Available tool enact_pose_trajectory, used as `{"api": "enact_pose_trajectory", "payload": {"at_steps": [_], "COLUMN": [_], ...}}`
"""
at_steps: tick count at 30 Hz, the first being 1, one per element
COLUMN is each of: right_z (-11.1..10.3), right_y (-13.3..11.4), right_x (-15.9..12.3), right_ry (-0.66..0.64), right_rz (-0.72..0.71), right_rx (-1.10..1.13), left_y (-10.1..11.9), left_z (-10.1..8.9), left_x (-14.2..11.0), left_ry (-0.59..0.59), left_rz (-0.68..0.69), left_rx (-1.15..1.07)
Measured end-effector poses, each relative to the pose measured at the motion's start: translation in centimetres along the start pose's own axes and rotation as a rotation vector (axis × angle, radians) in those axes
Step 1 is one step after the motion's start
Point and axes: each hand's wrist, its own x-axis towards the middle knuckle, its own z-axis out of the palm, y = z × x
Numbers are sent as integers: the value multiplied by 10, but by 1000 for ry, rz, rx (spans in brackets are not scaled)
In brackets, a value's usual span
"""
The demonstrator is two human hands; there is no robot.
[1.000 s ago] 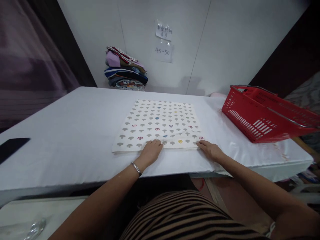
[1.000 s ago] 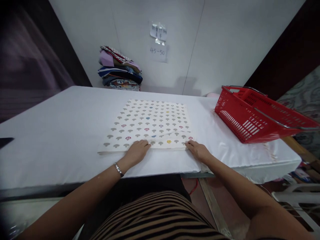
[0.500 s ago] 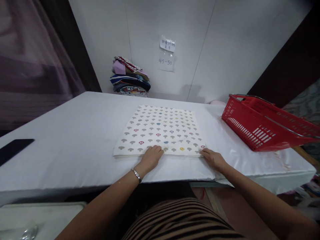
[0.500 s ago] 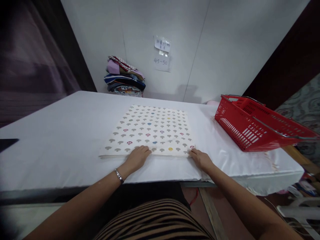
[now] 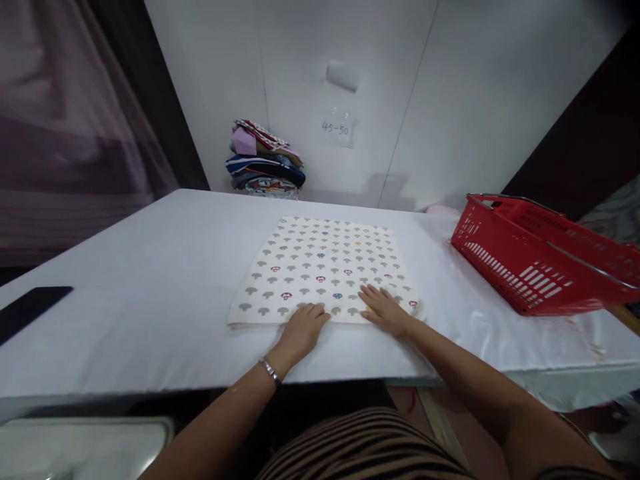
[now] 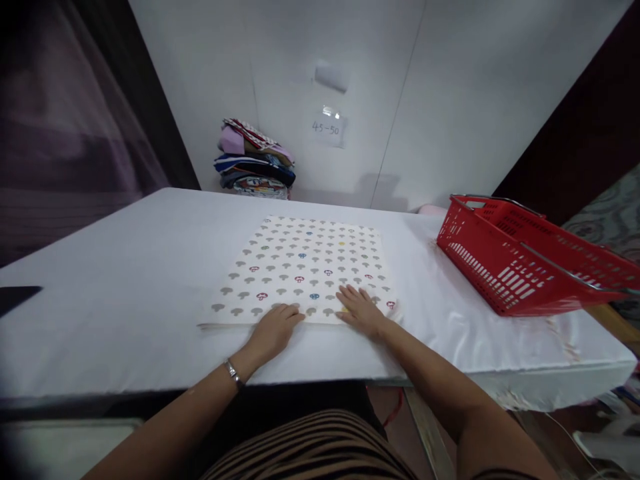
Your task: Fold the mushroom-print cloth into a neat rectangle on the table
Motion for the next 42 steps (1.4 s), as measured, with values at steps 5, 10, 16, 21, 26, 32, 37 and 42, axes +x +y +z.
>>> {"api": "enact_pose_trajectory", "payload": {"at_steps": [5,10,16,21,26,32,37,42], "right_z": [8,7,14,17,15,13,32,45], "right_y": [33,70,83,84,85,68,72,90], "right_x": [-4,-7,-8,-5,-3,15,21,18], "right_ry": [19,97,168,187,178,220,187,232], "right_rz": [92,297,368,404,427,388,335,305], "right_rx": [-62,-159,-194,-207,-247,-309,-246,-266], "left_y": [0,0,-1,-3,-4,-2,3,0], "left_z": [0,-1,2,2,5,3,0,4], "left_x": [-2,-3,-6,-7,-6,-7,-9,-13], "left_ry": [1,10,45,54,55,47,26,55], "left_rz": [-43,-70,-74,-82,-80,-77,-64,-45], "left_rx": [-81,-162,-184,-211,-228,-237,-232,-164]}}
